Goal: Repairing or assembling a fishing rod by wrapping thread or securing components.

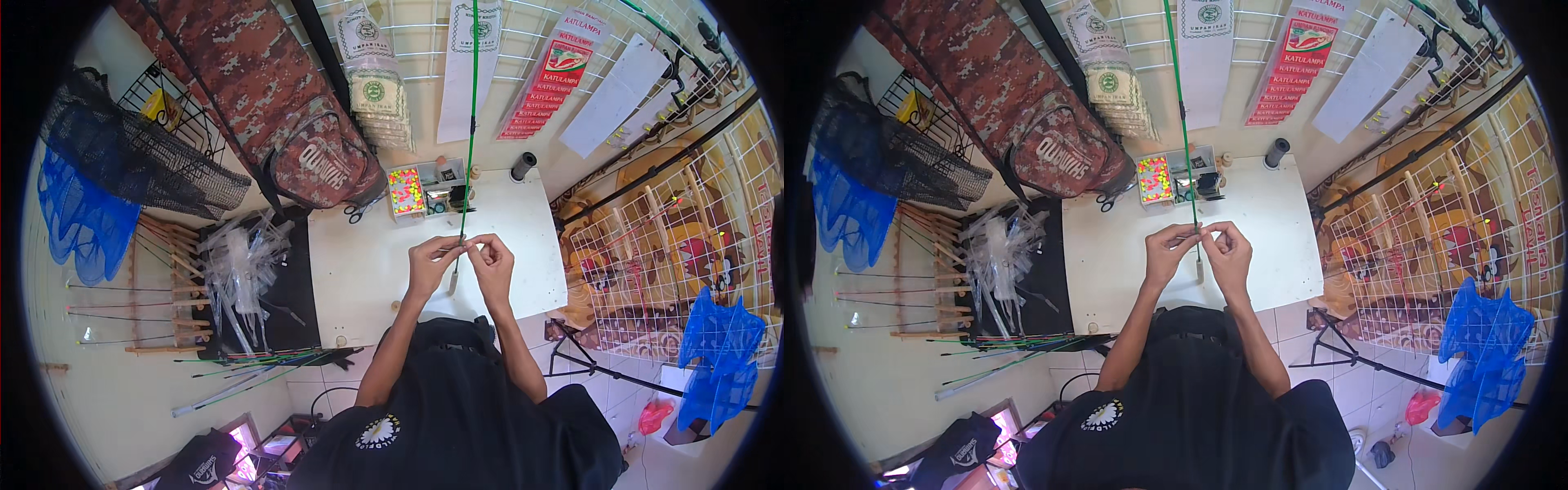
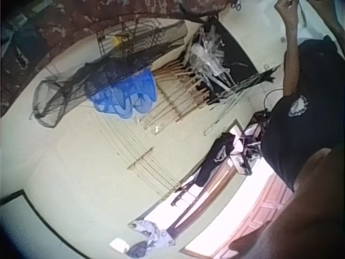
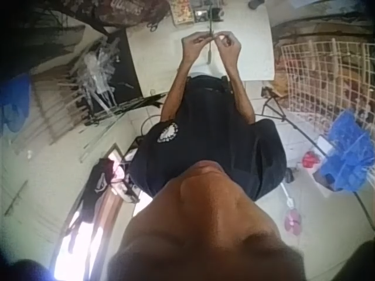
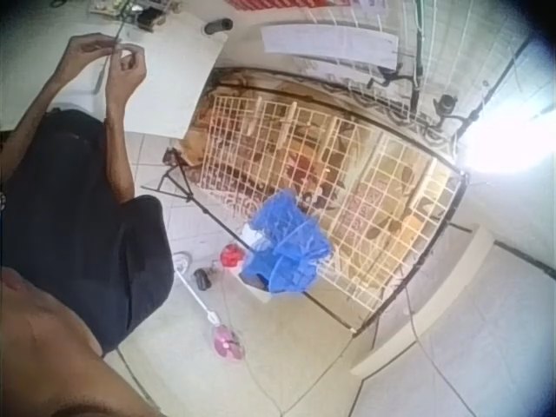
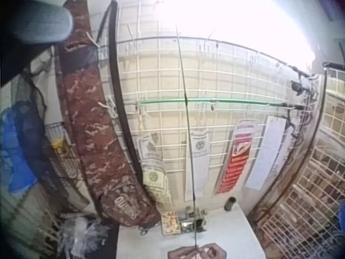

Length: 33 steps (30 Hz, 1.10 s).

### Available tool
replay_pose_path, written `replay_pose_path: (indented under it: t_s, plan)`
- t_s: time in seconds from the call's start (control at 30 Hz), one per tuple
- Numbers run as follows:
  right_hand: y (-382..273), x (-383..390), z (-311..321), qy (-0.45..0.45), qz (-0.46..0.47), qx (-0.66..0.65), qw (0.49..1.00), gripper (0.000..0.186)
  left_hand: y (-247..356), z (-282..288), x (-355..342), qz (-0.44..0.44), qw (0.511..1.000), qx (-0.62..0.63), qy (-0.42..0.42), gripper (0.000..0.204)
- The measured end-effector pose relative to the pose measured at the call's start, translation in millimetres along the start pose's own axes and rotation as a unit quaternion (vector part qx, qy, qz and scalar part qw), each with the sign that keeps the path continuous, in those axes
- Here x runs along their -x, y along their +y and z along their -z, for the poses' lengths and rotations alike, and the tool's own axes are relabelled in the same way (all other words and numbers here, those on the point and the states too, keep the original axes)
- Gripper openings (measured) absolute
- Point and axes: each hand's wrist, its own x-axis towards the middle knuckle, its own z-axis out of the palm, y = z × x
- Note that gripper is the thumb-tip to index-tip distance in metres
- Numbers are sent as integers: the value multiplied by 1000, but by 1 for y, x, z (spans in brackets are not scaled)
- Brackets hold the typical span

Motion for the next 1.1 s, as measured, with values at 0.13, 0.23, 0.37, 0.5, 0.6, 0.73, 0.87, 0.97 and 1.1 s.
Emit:
replay_pose_path:
  t_s: [0.13, 0.23, 0.37, 0.5, 0.6, 0.73, 0.87, 0.97, 1.1]
  plan:
    - [-5, 0, 5, -24, -5, 79, 997, 8, 0, 0, -1, -7, 1000, -1, 1, 21]
    - [-3, 0, 4, -32, -9, 68, 997, 8, -2, 0, 0, -7, 1000, 8, 4, 21]
    - [4, -1, 3, -28, -8, 53, 998, 9, -2, -1, 0, -7, 1000, 20, -3, 21]
    - [-3, 0, 3, -24, 9, 101, 995, 9, -3, 0, 0, -11, 1000, 23, -7, 22]
    - [-8, -1, 4, -25, 11, 120, 992, 10, -4, 0, -1, -8, 1000, 26, -9, 21]
    - [-14, -2, 4, -26, 13, 144, 989, 11, -1, -1, -1, -7, 1000, 21, -11, 22]
    - [-11, -2, 4, -18, 18, 122, 992, 11, -2, -1, -2, -7, 1000, 13, -7, 22]
    - [-9, -3, 4, -12, 17, 102, 995, 10, -1, -2, -2, -3, 1000, 16, -8, 21]
    - [-7, -3, 3, -1, 0, 69, 998, 10, 3, -3, -2, 2, 1000, 14, -14, 21]
